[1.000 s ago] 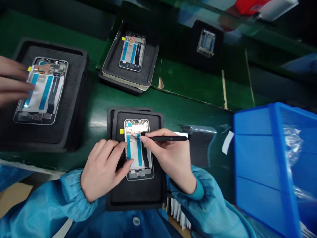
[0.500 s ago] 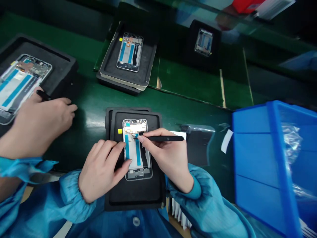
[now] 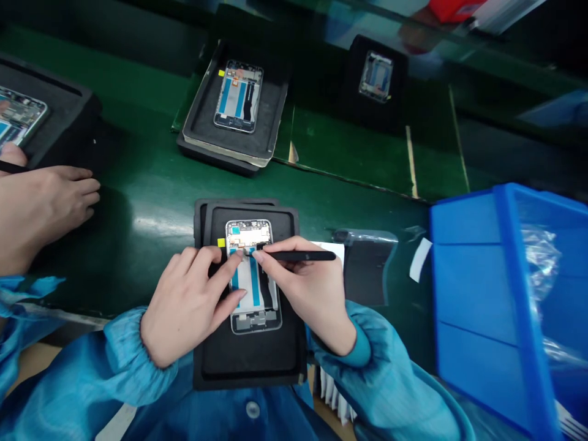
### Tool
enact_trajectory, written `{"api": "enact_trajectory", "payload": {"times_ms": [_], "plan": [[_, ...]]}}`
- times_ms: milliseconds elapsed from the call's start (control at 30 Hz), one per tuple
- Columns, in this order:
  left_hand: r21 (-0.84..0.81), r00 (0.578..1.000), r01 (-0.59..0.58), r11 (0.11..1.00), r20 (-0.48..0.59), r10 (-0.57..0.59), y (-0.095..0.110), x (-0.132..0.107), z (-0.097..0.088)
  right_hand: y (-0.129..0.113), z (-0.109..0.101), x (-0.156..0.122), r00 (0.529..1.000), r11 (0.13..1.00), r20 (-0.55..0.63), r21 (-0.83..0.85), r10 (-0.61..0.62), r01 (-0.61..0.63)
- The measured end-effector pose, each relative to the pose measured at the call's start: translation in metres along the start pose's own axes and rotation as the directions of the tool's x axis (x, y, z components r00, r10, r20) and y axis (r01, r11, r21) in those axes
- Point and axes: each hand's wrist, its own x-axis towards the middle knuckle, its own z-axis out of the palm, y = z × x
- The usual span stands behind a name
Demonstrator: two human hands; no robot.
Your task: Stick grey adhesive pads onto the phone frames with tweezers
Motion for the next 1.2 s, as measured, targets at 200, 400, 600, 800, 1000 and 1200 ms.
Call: {"api": "enact_trajectory", "payload": {"times_ms": [200, 400, 600, 800, 1000, 1200], "plan": [[0.102, 0.999, -0.037, 0.994, 0.008, 0.036, 0.004, 0.005, -0.002, -0.001, -0.004, 0.0, 0.999, 0.999, -0.023, -0.032, -0.025, 0.024], [0.088, 0.996, -0.084, 0.993, 0.03, 0.082, 0.004, 0.011, -0.002, 0.0, -0.022, -0.015, 0.99, 1.0, -0.137, -0.018, 0.015, -0.018], [0.023, 0.981, -0.138, 0.99, 0.137, 0.134, -0.011, 0.011, -0.01, 0.013, -0.048, -0.047, 0.98, 0.995, -0.177, -0.013, 0.091, -0.095], [-0.081, 0.965, -0.171, 0.982, 0.188, 0.184, -0.026, 0.003, -0.015, 0.036, -0.081, -0.073, 0.933, 0.974, -0.286, 0.01, 0.219, -0.226], [-0.05, 0.981, -0.122, 0.991, 0.148, 0.128, -0.016, 0.012, -0.012, 0.059, -0.1, -0.086, 0.912, 0.966, -0.317, 0.072, 0.258, -0.248], [0.039, 0.983, -0.053, 0.998, 0.177, 0.045, -0.003, 0.019, -0.013, 0.064, -0.113, -0.095, 0.905, 0.963, -0.327, 0.091, 0.271, -0.255]]}}
